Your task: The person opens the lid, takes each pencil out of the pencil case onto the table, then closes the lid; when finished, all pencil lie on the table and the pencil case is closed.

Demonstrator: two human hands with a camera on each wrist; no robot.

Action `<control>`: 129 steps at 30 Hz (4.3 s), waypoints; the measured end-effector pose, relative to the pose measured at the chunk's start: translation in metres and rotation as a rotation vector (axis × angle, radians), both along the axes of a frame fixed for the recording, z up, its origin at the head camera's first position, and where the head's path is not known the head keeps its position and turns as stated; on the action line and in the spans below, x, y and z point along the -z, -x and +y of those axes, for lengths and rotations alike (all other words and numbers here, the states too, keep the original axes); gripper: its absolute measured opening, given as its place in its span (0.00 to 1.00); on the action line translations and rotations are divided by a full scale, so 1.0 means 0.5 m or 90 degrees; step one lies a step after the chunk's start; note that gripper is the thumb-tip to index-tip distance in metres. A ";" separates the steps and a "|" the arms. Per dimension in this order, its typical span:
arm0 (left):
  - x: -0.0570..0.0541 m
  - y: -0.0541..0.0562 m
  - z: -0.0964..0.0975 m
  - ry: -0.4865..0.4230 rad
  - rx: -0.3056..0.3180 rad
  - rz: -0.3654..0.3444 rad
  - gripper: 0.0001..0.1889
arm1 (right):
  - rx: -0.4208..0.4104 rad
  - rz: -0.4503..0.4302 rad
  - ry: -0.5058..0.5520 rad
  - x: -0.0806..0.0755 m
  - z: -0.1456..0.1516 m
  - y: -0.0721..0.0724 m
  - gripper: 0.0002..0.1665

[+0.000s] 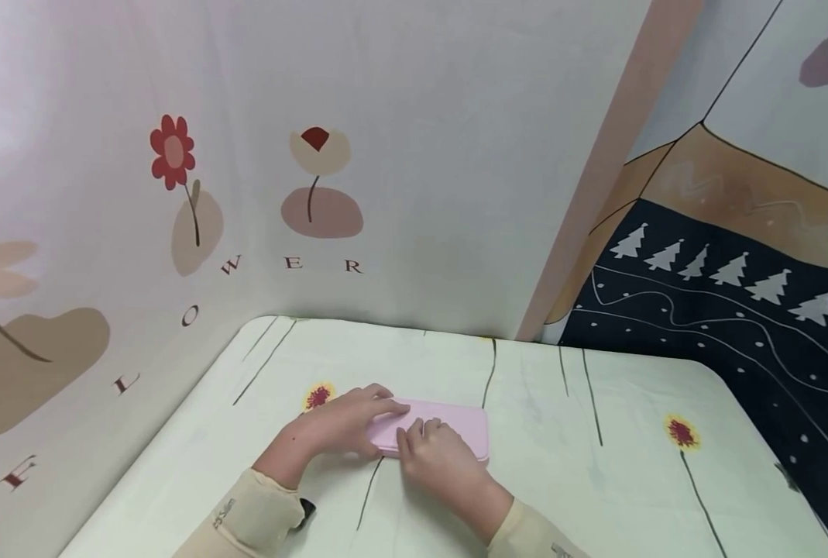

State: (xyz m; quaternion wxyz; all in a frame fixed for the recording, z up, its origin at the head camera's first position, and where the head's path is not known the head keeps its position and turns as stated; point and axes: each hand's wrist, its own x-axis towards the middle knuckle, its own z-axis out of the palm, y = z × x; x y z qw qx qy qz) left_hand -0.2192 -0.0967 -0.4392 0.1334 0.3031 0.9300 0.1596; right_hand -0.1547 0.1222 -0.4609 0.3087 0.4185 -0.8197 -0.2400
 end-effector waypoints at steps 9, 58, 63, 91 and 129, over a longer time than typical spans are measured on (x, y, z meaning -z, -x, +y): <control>0.000 0.005 0.005 -0.001 -0.014 -0.030 0.38 | -0.012 0.006 -0.004 0.014 0.002 -0.004 0.24; 0.035 0.028 -0.024 -0.072 -0.186 -0.092 0.82 | 0.215 -0.164 0.454 -0.065 0.039 0.114 0.18; 0.034 0.027 -0.025 -0.052 -0.179 -0.064 0.82 | 0.329 -0.284 0.447 -0.057 0.029 0.132 0.31; 0.028 0.030 -0.031 0.010 -0.118 -0.091 0.62 | 0.363 -0.678 0.394 0.001 0.093 0.181 0.53; 0.023 0.036 -0.028 0.017 -0.125 -0.100 0.62 | 0.217 -0.479 0.200 -0.034 -0.010 0.110 0.14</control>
